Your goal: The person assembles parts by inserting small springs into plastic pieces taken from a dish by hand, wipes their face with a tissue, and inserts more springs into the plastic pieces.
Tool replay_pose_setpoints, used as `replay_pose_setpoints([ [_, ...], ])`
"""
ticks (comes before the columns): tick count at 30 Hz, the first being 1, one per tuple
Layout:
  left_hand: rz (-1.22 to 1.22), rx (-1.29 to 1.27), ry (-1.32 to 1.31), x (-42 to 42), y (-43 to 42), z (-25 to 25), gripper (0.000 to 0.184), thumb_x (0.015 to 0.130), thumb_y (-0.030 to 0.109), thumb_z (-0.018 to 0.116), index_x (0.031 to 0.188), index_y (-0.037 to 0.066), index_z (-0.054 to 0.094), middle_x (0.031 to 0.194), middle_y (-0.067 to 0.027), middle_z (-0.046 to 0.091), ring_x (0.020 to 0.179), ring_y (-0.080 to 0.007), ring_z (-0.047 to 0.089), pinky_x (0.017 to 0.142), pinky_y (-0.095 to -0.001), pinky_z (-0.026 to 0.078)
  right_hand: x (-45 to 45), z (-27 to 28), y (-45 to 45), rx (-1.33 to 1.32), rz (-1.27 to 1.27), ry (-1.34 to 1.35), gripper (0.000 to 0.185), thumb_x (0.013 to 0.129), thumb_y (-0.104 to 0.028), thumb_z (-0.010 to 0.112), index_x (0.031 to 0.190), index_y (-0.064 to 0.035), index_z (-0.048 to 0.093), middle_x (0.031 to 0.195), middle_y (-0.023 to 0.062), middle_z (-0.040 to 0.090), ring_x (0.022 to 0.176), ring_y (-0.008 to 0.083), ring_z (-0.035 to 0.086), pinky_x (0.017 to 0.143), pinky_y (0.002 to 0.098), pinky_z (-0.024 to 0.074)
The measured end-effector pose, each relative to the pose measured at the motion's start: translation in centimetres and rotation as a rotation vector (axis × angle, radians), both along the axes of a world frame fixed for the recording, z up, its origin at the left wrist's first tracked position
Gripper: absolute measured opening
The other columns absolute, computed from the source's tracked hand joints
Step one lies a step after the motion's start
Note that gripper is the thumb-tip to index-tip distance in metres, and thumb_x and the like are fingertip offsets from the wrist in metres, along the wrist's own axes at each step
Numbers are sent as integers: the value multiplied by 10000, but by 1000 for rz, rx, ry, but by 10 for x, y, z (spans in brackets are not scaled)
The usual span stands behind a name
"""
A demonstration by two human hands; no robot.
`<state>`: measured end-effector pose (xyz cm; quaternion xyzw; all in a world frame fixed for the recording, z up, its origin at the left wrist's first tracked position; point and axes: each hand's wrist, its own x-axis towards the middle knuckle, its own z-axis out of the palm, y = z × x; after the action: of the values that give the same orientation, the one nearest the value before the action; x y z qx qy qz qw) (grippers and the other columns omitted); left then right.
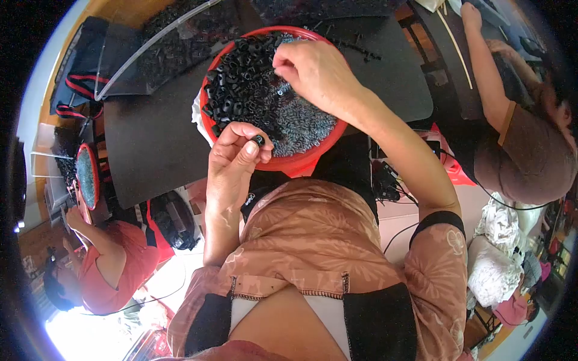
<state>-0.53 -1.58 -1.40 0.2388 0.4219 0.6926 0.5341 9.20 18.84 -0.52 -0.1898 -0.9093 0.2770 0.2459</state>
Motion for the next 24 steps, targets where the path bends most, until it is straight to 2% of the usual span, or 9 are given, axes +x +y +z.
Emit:
replay_pose_setpoints([
  [2, 6, 7, 14, 0, 0, -1, 172, 931, 120, 647, 1059, 25, 581, 941, -104, 642, 814, -151, 574, 772, -275, 470, 2, -1, 6, 72, -8, 18, 112, 828, -91, 703, 911, -27, 662, 821, 109, 660, 685, 286, 638, 624, 368, 496],
  [5, -1, 39, -9, -1, 0, -2, 153, 935, 71, 640, 1072, 16, 599, 952, -71, 658, 836, -114, 617, 798, -266, 513, 2, -2, 6, 94, 33, -51, 119, 822, -99, 701, 906, -20, 675, 858, 115, 653, 753, 312, 638, 683, 387, 505],
  [9, -2, 54, -14, 0, 0, -2, 149, 934, 73, 642, 1066, 17, 600, 951, -71, 657, 831, -113, 617, 795, -265, 513, -7, -10, 0, 151, 28, -88, 140, 807, -139, 711, 882, -24, 684, 862, 112, 632, 806, 320, 632, 722, 409, 501],
  [14, 8, 16, 13, 0, -1, -1, 174, 927, 116, 648, 1061, 28, 581, 936, -106, 640, 815, -152, 571, 769, -277, 467, -14, -12, -2, 171, 34, -171, 125, 800, -147, 709, 860, -38, 691, 843, 100, 615, 802, 317, 628, 706, 428, 490],
  [21, 10, 35, -20, -1, 0, -2, 145, 933, 70, 642, 1062, 14, 606, 943, -69, 654, 820, -116, 620, 794, -263, 515, -7, -6, -9, 395, 87, -189, 109, 793, -137, 709, 840, -46, 672, 825, 62, 610, 802, 300, 620, 713, 419, 481],
  [24, 16, 33, -21, -1, 0, -1, 139, 933, 66, 641, 1057, 13, 606, 934, -68, 653, 815, -118, 617, 792, -266, 515, -9, -9, -6, 302, 104, -194, 125, 798, -131, 709, 875, -41, 667, 853, 70, 610, 832, 306, 620, 741, 425, 481],
])
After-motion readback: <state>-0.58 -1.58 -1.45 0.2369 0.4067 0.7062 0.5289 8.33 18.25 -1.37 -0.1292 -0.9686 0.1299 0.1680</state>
